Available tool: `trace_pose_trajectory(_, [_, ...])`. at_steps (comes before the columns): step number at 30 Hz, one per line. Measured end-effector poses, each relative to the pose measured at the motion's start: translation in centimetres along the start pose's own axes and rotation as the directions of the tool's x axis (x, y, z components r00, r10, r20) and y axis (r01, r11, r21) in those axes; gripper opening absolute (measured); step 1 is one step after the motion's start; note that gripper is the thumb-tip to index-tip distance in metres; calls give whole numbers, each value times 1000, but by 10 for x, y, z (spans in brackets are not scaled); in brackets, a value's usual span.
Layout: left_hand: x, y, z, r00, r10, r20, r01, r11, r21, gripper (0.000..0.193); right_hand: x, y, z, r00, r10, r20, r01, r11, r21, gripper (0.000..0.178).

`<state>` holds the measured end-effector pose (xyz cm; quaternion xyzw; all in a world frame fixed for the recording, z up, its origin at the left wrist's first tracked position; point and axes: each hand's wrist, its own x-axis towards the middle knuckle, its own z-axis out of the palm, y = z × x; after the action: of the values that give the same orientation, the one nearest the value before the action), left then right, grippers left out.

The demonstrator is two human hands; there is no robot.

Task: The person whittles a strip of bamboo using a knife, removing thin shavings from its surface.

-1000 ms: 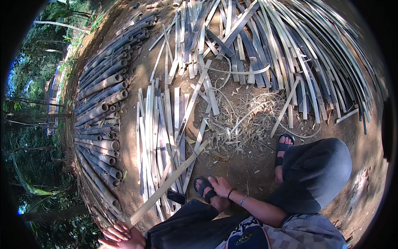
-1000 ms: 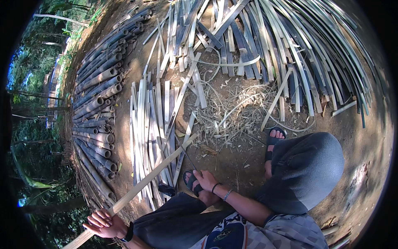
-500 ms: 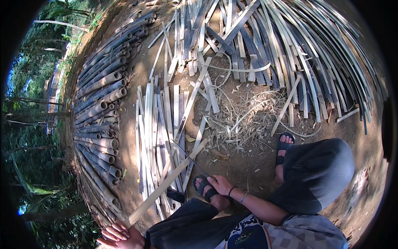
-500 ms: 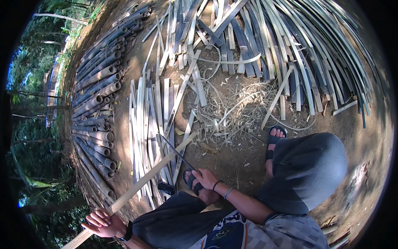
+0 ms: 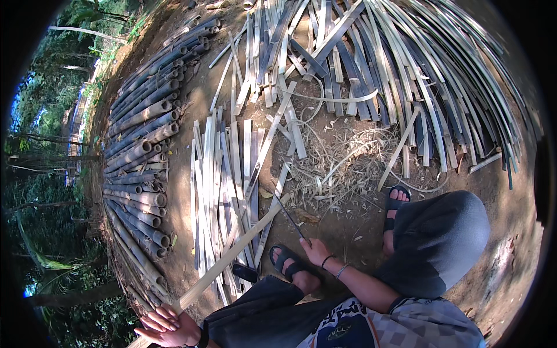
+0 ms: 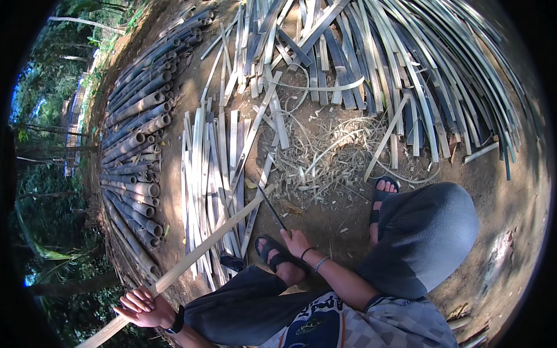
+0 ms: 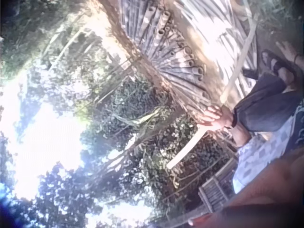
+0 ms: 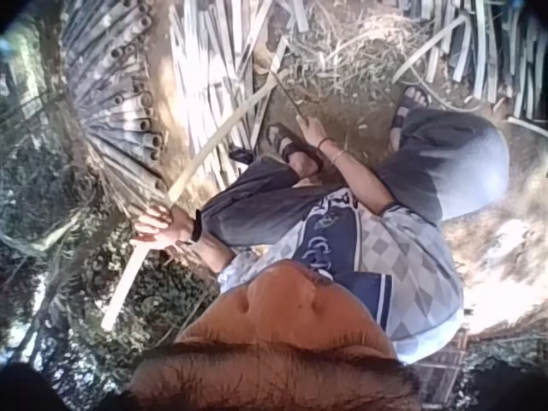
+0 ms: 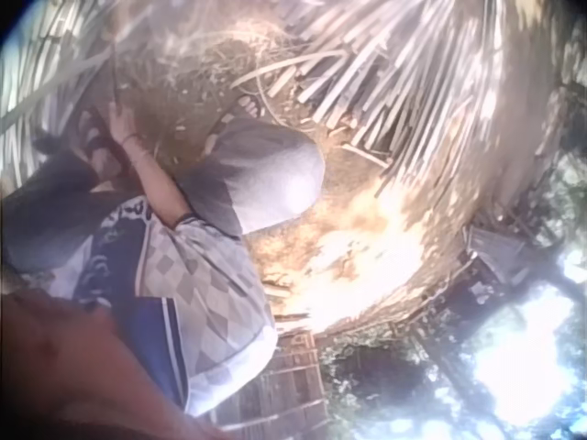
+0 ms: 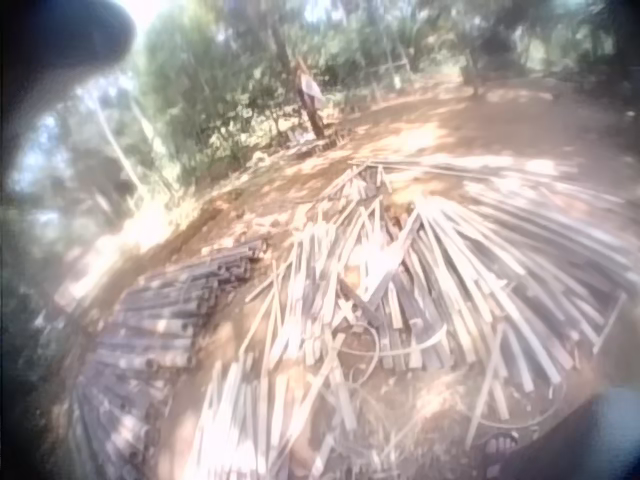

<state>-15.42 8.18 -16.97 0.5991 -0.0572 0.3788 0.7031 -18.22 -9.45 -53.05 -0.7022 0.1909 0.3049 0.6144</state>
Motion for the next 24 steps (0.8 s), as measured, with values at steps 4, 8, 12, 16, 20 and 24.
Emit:
trace_pose_trajectory(4, [-1, 1, 1, 999, -2, 37, 3, 1000, -17, 52, -9, -5, 14, 954, -301, 8, 300, 953, 42, 53])
trace_pose_trajectory(8, [1, 0, -4, 999, -8, -33, 7, 999, -38, 52, -3, 16, 18, 953, -284, -102, 284, 959, -14, 52])
trace_pose_trajectory(12, [0, -1, 2, 997, 1, -82, 0, 1000, 19, 52, 4, 21, 19, 993, -73, -97, 77, 996, 37, 55])
trace_pose_trajectory(16, [-4, 1, 5, 997, -1, -72, 1, 1000, -5, 51, -21, -11, 11, 954, -293, 69, 293, 956, 2, 57])
trace_pose_trajectory(20, [-1, -2, 11, 991, 9, -130, -6, 1000, 28, 50, -3, 19, 15, 980, -195, -39, 195, 981, 10, 59])
trace_pose_trajectory(24, [0, 0, 8, 992, 14, -124, -9, 999, 45, 51, -1, 18, 8, 989, 143, -31, -139, 984, 113, 62])
